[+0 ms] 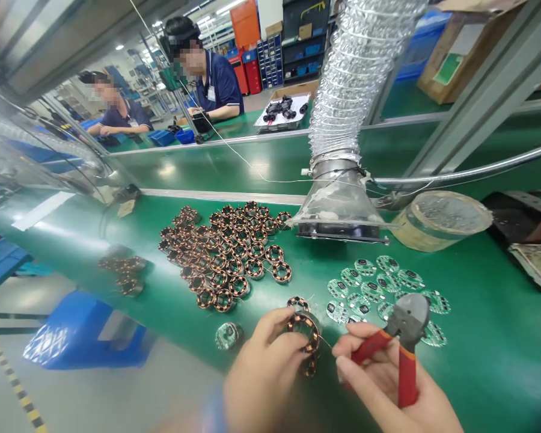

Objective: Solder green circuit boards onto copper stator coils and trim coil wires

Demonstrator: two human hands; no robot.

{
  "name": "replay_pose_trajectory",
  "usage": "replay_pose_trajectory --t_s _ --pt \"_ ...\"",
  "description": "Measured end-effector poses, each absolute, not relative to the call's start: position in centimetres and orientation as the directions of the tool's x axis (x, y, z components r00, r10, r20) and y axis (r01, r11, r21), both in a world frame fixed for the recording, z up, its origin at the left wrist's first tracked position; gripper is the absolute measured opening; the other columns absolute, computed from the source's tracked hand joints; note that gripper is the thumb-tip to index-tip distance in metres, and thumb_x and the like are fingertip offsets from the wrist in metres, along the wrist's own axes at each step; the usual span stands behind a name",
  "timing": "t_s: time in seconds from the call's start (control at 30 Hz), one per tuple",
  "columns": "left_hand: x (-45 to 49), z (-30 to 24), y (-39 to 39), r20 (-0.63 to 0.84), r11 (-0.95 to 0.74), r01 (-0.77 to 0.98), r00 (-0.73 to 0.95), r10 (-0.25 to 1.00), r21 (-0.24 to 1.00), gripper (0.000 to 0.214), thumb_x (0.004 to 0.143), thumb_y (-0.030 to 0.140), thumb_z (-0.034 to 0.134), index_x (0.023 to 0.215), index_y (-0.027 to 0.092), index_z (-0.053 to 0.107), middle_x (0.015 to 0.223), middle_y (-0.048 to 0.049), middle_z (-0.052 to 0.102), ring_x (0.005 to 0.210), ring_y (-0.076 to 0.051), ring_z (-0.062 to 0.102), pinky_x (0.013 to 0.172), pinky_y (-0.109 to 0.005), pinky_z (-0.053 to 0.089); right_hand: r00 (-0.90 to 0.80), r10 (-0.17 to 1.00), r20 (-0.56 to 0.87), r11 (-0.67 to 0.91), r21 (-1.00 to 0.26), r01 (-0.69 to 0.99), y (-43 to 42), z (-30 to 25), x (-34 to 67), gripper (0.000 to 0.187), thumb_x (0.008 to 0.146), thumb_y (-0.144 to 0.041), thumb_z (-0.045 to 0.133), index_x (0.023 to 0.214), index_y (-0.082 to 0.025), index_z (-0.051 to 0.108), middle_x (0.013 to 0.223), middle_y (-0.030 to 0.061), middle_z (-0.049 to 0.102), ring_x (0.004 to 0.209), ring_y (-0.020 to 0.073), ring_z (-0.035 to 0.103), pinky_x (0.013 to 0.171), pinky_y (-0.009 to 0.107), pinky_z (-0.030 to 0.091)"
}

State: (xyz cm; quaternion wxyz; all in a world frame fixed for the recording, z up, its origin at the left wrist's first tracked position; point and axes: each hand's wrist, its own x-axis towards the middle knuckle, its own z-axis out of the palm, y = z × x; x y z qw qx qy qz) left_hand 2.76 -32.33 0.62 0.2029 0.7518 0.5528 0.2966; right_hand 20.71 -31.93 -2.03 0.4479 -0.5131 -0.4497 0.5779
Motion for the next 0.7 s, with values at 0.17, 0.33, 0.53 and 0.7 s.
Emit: replay_pose_trajectory --t_s 0.17,0.33,0.53,0.7 --pt "2.7 1.5 -32.1 0.087 -0.253 0.589 0.295 0.951 0.767 0.013 0.081 0.006 0.056 0.088 0.012 0.066 0.115 -0.0209 0.061 0.110 -0.024 0.062 0.091 -0.031 0.052 -0.058 0.983 -0.172 -0.173 -0.985 -0.005 -31.4 -1.9 21.2 0.024 0.083 -0.040 0.069 0.092 -0.021 0.058 0.076 0.0012 0.061 0.064 0.0162 0.061 0.061 0.018 0.054" --pt "2.2 2.1 -31.8 0.000 -0.170 0.421 0.375 0.927 0.891 0.014 0.071 0.015 0.072 0.081 0.015 0.062 0.109 -0.0165 0.065 0.105 -0.025 0.063 0.088 -0.030 0.053 -0.146 0.968 -0.206 -0.227 -0.962 -0.152 -30.8 -1.3 21.0 0.023 0.083 -0.042 0.069 0.090 -0.023 0.057 0.073 -0.0011 0.058 0.058 0.0143 0.056 0.056 0.021 0.051" --pt "2.1 0.5 -32.2 -0.049 0.018 0.115 0.276 0.960 0.993 0.034 0.064 0.019 0.080 0.078 0.019 0.049 0.108 -0.0134 0.065 0.096 -0.024 0.066 0.079 -0.031 0.052 0.003 0.980 -0.201 -0.200 -0.976 -0.089 -30.6 -1.5 20.6 0.041 0.066 -0.051 0.078 0.088 -0.019 0.062 0.065 0.0019 0.057 0.059 0.0201 0.057 0.055 0.029 0.052" --pt "1.9 0.1 -32.1 -0.270 0.364 -0.282 0.323 0.907 0.888 0.065 0.054 0.002 0.079 0.102 0.024 0.041 0.108 -0.0076 0.067 0.096 -0.019 0.065 0.079 -0.027 0.050 -0.031 0.984 -0.178 -0.178 -0.984 -0.014 -30.3 -1.5 21.0 0.039 0.068 -0.052 0.076 0.085 -0.019 0.062 0.067 0.0023 0.057 0.062 0.0205 0.058 0.058 0.028 0.053"
